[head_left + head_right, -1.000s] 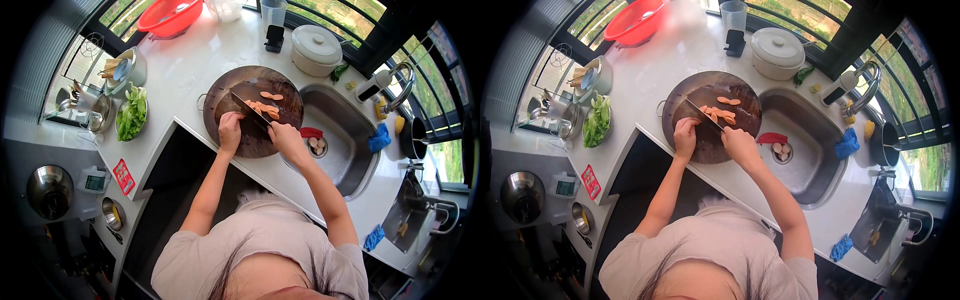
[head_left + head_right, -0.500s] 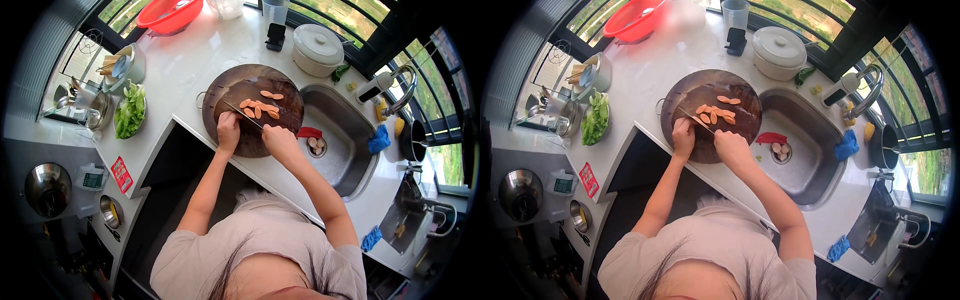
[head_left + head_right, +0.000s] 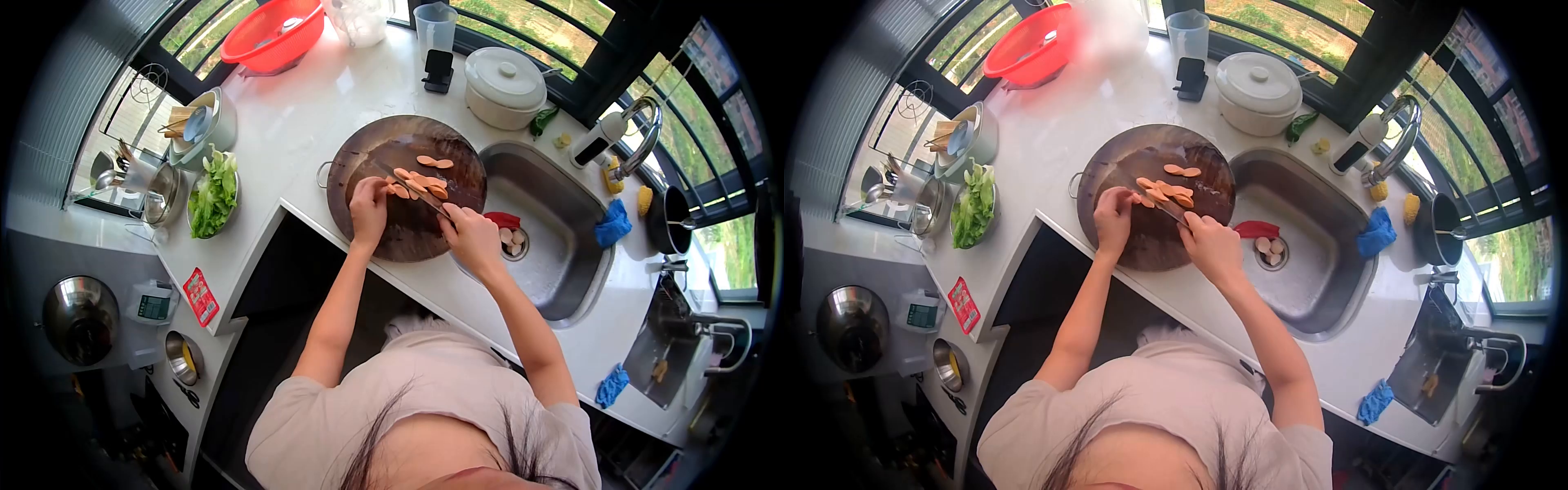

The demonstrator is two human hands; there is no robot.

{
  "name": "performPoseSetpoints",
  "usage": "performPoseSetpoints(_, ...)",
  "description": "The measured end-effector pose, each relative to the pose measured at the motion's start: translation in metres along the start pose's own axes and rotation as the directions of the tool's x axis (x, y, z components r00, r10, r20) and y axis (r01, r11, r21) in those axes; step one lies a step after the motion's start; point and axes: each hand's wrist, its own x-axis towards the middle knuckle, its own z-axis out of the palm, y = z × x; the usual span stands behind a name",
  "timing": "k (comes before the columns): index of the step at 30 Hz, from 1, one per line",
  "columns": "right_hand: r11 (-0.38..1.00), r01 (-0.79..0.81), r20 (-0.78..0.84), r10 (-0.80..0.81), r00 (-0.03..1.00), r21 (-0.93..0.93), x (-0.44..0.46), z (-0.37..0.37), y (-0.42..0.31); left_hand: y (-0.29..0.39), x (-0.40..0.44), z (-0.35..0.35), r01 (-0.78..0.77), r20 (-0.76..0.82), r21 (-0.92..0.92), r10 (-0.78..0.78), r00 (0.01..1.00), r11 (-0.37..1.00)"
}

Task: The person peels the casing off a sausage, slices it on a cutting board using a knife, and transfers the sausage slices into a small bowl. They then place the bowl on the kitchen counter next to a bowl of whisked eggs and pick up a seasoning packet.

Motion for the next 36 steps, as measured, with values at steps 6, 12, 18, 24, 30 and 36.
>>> performPoseSetpoints(6, 0.961, 0.175, -0.015, -0.183, 0.983, -0.214, -0.015, -0.015, 0.015, 0.034, 0.017, -0.03, 0.111, -0.143, -0.03, -0.114, 0.983, 0.993)
performPoseSetpoints(12, 0.937, 0.219, -0.029, -0.236, 0.971, -0.273, -0.018, 0.0, 0.021, 0.056, 0.005, -0.014, -0.23, 0.383, 0.101, 0.176, 0.907, 0.968)
performPoseSetpoints(18, 0.938, 0.179, -0.053, -0.203, 0.978, -0.298, -0.023, 0.001, 0.023, 0.034, 0.006, 0.008, -0.339, 0.338, 0.09, 0.291, 0.895, 0.936)
performPoseSetpoints(24, 0.943, 0.146, -0.102, -0.184, 0.978, -0.3, -0.027, 0.004, 0.03, 0.02, 0.012, 0.021, -0.315, 0.286, 0.073, 0.282, 0.916, 0.946)
performPoseSetpoints(30, 0.943, 0.11, -0.103, -0.148, 0.984, -0.313, -0.041, -0.004, 0.038, 0.012, 0.018, 0.025, -0.334, 0.302, 0.074, 0.298, 0.906, 0.94)
performPoseSetpoints(36, 0.958, 0.081, -0.079, -0.107, 0.991, -0.276, -0.062, -0.027, 0.047, 0.009, 0.024, 0.026, -0.325, 0.339, 0.159, 0.257, 0.905, 0.932)
